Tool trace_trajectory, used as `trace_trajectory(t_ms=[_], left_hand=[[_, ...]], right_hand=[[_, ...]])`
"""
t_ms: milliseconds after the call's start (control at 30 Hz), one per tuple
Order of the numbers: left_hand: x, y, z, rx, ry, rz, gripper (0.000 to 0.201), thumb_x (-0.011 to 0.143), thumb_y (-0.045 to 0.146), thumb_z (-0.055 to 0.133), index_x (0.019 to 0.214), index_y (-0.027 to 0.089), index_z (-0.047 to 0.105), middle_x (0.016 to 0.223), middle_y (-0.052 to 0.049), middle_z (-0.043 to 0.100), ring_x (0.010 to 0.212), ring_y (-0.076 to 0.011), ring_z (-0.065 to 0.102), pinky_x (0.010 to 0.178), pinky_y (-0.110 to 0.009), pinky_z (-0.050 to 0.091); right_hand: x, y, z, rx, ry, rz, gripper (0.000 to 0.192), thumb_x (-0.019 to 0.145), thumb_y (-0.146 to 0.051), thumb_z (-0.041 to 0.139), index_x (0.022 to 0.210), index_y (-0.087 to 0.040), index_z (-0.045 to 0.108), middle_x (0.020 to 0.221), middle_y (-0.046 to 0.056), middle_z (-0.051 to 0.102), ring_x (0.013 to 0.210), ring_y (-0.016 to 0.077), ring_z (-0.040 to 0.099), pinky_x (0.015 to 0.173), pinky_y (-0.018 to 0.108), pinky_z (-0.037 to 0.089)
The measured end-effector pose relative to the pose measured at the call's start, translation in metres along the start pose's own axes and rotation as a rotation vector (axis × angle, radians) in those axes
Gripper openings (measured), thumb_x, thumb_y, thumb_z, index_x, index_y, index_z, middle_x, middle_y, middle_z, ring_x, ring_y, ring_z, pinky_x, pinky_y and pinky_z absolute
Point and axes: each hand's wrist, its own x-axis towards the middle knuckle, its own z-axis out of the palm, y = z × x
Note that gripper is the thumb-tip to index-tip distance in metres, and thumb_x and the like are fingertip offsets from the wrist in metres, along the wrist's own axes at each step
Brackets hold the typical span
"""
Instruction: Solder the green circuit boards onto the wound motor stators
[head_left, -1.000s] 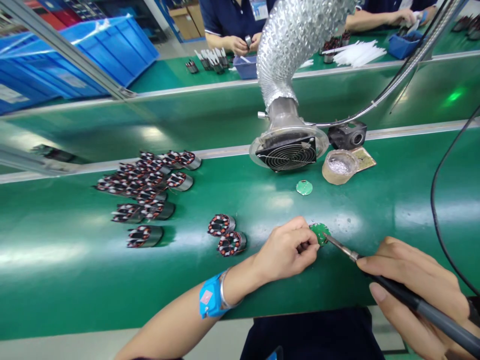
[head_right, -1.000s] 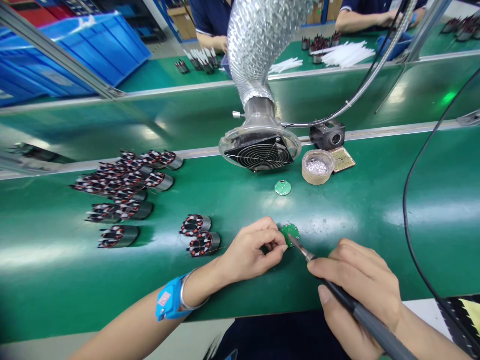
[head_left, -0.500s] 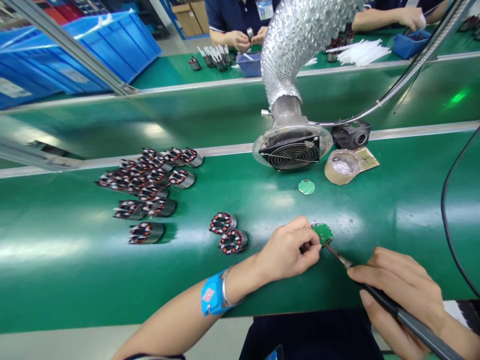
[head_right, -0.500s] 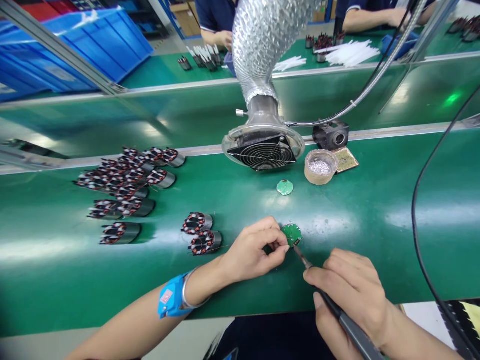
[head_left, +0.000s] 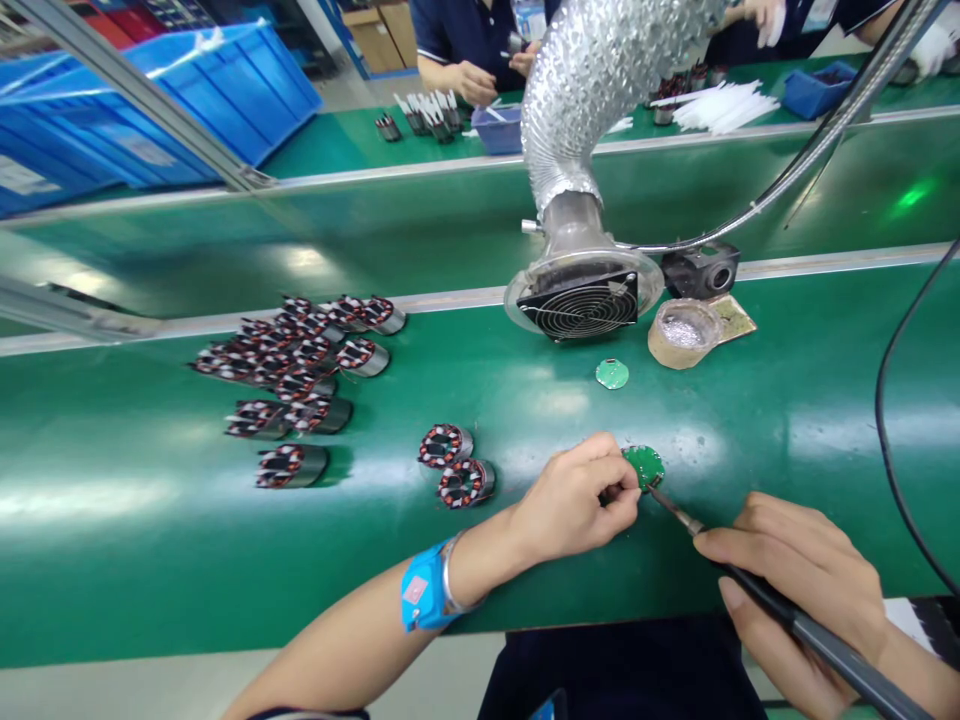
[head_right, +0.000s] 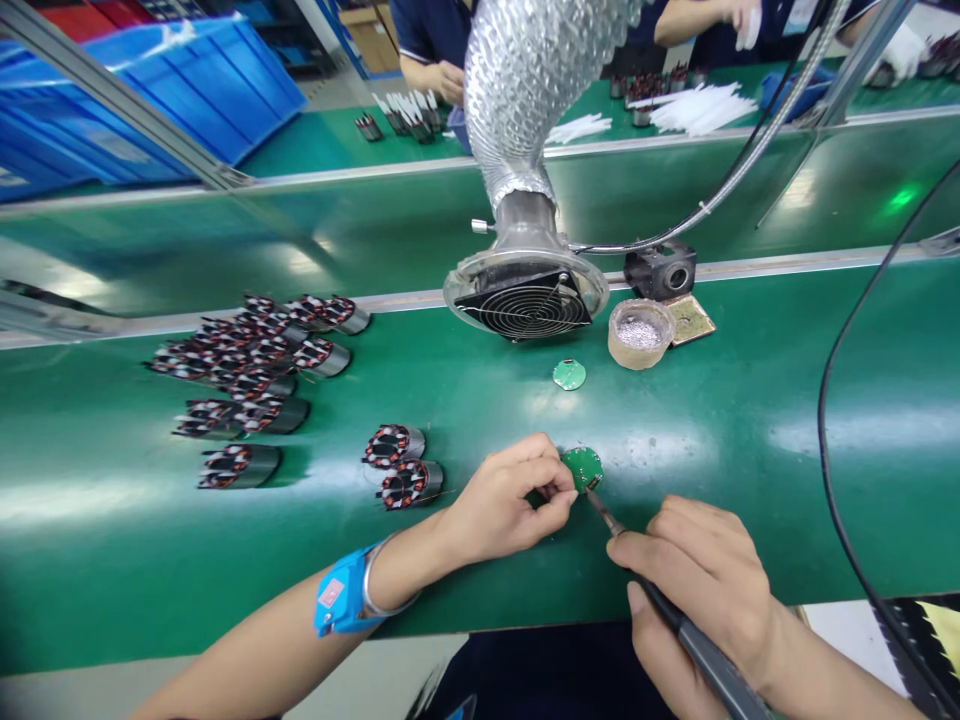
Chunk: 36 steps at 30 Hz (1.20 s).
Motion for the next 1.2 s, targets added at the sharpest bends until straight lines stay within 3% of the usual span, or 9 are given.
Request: trace_trajectory(t_ms=[233, 433, 533, 700, 867, 1000, 1200], left_hand=[[0.000, 0.001, -0.001, 0.010, -0.015, -0.013, 0.008, 0.077, 0.012, 0.059, 0.071, 0.014, 0.064, 0.070, -0.001, 0.055, 0.059, -0.0089, 0.051, 0.055, -0.019, 0.041], [0.000, 0.001, -0.002, 0.007, -0.034, -0.017, 0.008, 0.076, 0.011, 0.058, 0.071, 0.014, 0.064, 0.070, -0.001, 0.056, 0.062, -0.0098, 0.053, 0.057, -0.020, 0.043], [0.000, 0.001, -0.002, 0.013, -0.036, -0.027, 0.008, 0.076, 0.012, 0.058, 0.072, 0.015, 0.064, 0.071, -0.001, 0.056, 0.063, -0.0100, 0.053, 0.057, -0.020, 0.043], [0.001, 0.002, -0.002, 0.008, -0.040, -0.033, 0.008, 0.075, 0.011, 0.058, 0.072, 0.014, 0.064, 0.072, -0.001, 0.056, 0.062, -0.0099, 0.054, 0.057, -0.020, 0.043], [0.001, 0.002, -0.002, 0.002, -0.033, -0.034, 0.008, 0.076, 0.012, 0.058, 0.071, 0.014, 0.064, 0.071, -0.001, 0.055, 0.062, -0.0096, 0.053, 0.056, -0.020, 0.042], [0.000, 0.000, 0.000, -0.006, -0.018, -0.030, 0.008, 0.076, 0.012, 0.058, 0.070, 0.015, 0.063, 0.071, -0.001, 0.055, 0.060, -0.0088, 0.052, 0.054, -0.019, 0.041], [0.000, 0.001, 0.000, 0.004, -0.009, -0.017, 0.008, 0.077, 0.013, 0.057, 0.071, 0.015, 0.063, 0.071, 0.000, 0.055, 0.059, -0.0087, 0.051, 0.054, -0.019, 0.041]], right_hand=[[0.008, -0.003, -0.009, -0.004, 0.050, 0.016, 0.027, 0.076, -0.004, 0.051, 0.098, -0.013, 0.063, 0.072, 0.005, 0.062, 0.062, 0.0182, 0.061, 0.054, 0.033, 0.049], [0.004, 0.015, 0.004, -0.009, 0.217, 0.046, 0.046, 0.081, -0.003, 0.057, 0.125, -0.016, 0.059, 0.074, 0.001, 0.063, 0.058, 0.0132, 0.059, 0.052, 0.027, 0.049], [0.006, 0.023, 0.012, -0.006, 0.183, 0.058, 0.046, 0.084, -0.004, 0.056, 0.127, -0.022, 0.058, 0.080, 0.001, 0.067, 0.063, 0.0127, 0.062, 0.057, 0.026, 0.053], [0.010, 0.022, 0.013, -0.005, 0.120, 0.041, 0.049, 0.087, -0.008, 0.054, 0.134, -0.021, 0.052, 0.079, 0.002, 0.064, 0.063, 0.0139, 0.061, 0.057, 0.028, 0.052], [-0.001, 0.007, -0.002, -0.151, 0.031, 0.006, 0.037, 0.086, -0.014, 0.054, 0.122, -0.019, 0.061, 0.076, 0.004, 0.059, 0.063, 0.0166, 0.059, 0.055, 0.031, 0.050], [-0.011, -0.006, -0.010, -0.166, -0.019, -0.034, 0.029, 0.081, -0.008, 0.054, 0.107, -0.017, 0.065, 0.068, 0.003, 0.059, 0.064, 0.0176, 0.061, 0.056, 0.030, 0.053], [-0.013, -0.006, 0.005, -0.125, 0.010, -0.045, 0.025, 0.080, -0.004, 0.052, 0.099, -0.014, 0.064, 0.068, 0.003, 0.060, 0.060, 0.0155, 0.059, 0.054, 0.030, 0.052]])
